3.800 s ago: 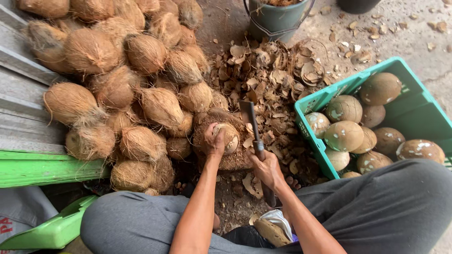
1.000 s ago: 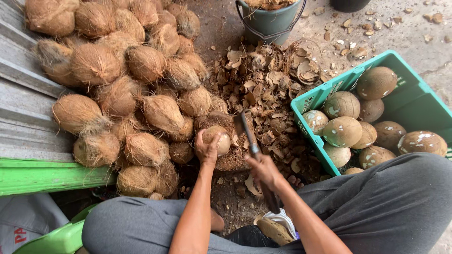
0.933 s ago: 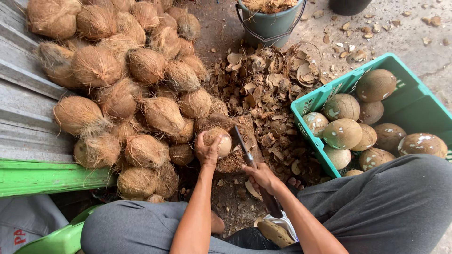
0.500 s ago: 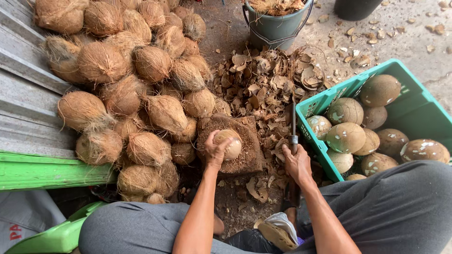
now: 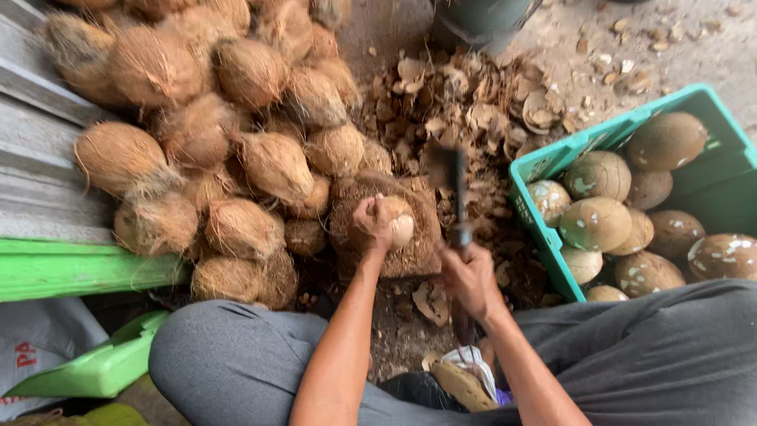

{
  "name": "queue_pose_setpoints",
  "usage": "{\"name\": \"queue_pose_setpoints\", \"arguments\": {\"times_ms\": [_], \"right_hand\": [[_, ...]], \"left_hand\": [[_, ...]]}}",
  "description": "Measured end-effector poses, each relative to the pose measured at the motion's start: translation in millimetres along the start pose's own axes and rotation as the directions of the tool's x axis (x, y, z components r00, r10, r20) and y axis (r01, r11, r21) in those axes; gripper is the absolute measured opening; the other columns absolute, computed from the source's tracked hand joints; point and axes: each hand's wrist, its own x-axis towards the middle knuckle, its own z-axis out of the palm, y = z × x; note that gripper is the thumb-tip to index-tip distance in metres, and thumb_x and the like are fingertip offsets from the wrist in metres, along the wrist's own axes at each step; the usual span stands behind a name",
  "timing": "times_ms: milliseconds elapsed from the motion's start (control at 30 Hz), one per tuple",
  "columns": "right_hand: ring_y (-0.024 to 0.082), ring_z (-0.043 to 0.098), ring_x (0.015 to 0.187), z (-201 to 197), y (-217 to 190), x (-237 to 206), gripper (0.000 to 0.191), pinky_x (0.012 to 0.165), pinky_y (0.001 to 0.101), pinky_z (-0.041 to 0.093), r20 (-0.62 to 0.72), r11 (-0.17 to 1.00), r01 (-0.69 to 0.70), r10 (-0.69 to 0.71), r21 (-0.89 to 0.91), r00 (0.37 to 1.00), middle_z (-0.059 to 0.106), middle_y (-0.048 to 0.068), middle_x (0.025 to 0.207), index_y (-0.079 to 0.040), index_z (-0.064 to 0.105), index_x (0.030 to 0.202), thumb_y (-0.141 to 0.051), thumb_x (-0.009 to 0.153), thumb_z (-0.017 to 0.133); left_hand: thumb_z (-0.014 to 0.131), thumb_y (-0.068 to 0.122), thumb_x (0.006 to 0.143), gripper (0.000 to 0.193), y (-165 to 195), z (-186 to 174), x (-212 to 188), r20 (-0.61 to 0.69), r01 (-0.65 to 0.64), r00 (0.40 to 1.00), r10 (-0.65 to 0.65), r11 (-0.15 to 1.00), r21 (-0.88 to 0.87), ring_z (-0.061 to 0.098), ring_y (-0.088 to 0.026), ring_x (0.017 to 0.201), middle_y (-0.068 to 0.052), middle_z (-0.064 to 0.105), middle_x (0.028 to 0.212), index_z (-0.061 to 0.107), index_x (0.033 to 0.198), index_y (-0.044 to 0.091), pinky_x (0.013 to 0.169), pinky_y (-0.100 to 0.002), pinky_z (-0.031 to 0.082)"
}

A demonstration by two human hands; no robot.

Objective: The person sits on the ground and uses a machete to trim the outer husk off coconuts, holding each coconut on a wooden block and striking the husk to remove the fibrous layer. Trimmed coconuts are placed into a green plastic crate beside them.

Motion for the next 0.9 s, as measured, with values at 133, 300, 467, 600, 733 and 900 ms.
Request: {"name": "queue_pose_setpoints", "arguments": {"times_ms": [133, 300, 467, 600, 733, 900], "right_hand": [[0.008, 0.045, 0.044, 6.9, 6.0, -4.2, 0.034, 0.039, 0.0266, 0.034, -0.097, 0.956, 0.18, -0.162, 0.232, 0.982, 0.049, -0.003, 0.057, -0.007, 0.054, 0.078, -0.025, 0.101, 0.07], [0.009, 0.043, 0.039, 29.6, 8.5, -4.2, 0.015, 0.037, 0.0289, 0.035, 0.001, 0.97, -0.242, 0.242, 0.035, 0.97, 0.049, -0.002, 0.055, -0.011, 0.067, 0.083, -0.021, 0.094, 0.066], [0.008, 0.047, 0.041, 13.5, -8.0, -5.6, 0.025, 0.037, 0.0295, 0.04, -0.052, 0.987, 0.119, -0.114, 0.109, 0.992, 0.054, -0.002, 0.056, -0.008, 0.062, 0.077, -0.021, 0.098, 0.066], [0.006, 0.044, 0.045, 28.5, -3.4, -9.9, 0.028, 0.04, 0.0279, 0.035, -0.061, 0.991, 0.124, -0.127, -0.05, 0.99, 0.052, -0.005, 0.059, -0.009, 0.064, 0.079, -0.026, 0.101, 0.065], [0.01, 0.048, 0.041, 31.2, 2.0, -6.0, 0.03, 0.039, 0.0311, 0.039, -0.039, 0.871, -0.265, 0.274, -0.414, 0.961, 0.051, 0.001, 0.054, -0.007, 0.061, 0.082, -0.032, 0.099, 0.064], [0.01, 0.044, 0.045, 25.4, 10.3, 0.0, 0.03, 0.04, 0.033, 0.036, -0.071, 0.973, 0.038, -0.056, -0.226, 0.996, 0.054, -0.001, 0.057, -0.004, 0.071, 0.085, -0.03, 0.1, 0.064]], "left_hand": [[0.052, 0.051, 0.094, 0.038, -2.0, 0.3, -1.7, -0.001, 0.019, 1.0, -0.019, 1.0, 0.012, 0.056, -0.014, 0.057, 0.002, 0.066, 0.071, 0.068, 0.081, 0.02, 0.047, -0.035, 0.043], [0.056, 0.053, 0.096, 0.038, -4.8, 5.0, 2.1, -0.063, -0.113, 0.991, 0.114, 0.993, 0.028, 0.059, -0.011, 0.059, 0.002, 0.066, 0.077, 0.068, 0.087, 0.018, 0.046, -0.032, 0.047], [0.05, 0.049, 0.095, 0.038, -11.5, 8.7, -0.1, -0.044, 0.005, 0.999, -0.002, 0.998, 0.063, 0.056, -0.013, 0.057, 0.001, 0.067, 0.073, 0.069, 0.082, 0.019, 0.047, -0.031, 0.044], [0.045, 0.049, 0.099, 0.042, -8.1, 3.5, -3.6, -0.021, -0.029, 0.999, 0.031, 0.996, 0.082, 0.055, -0.015, 0.058, 0.0, 0.066, 0.074, 0.068, 0.082, 0.018, 0.048, -0.032, 0.043], [0.048, 0.049, 0.096, 0.037, 4.6, -4.1, -5.2, -0.031, -0.049, 0.998, 0.049, 0.999, -0.017, 0.059, -0.016, 0.058, 0.0, 0.066, 0.073, 0.068, 0.088, 0.019, 0.047, -0.035, 0.046], [0.052, 0.049, 0.092, 0.039, 8.3, -5.5, -10.9, -0.065, -0.041, 0.997, 0.044, 0.998, 0.041, 0.062, -0.018, 0.065, -0.002, 0.069, 0.076, 0.071, 0.084, 0.017, 0.056, -0.036, 0.049]]}}
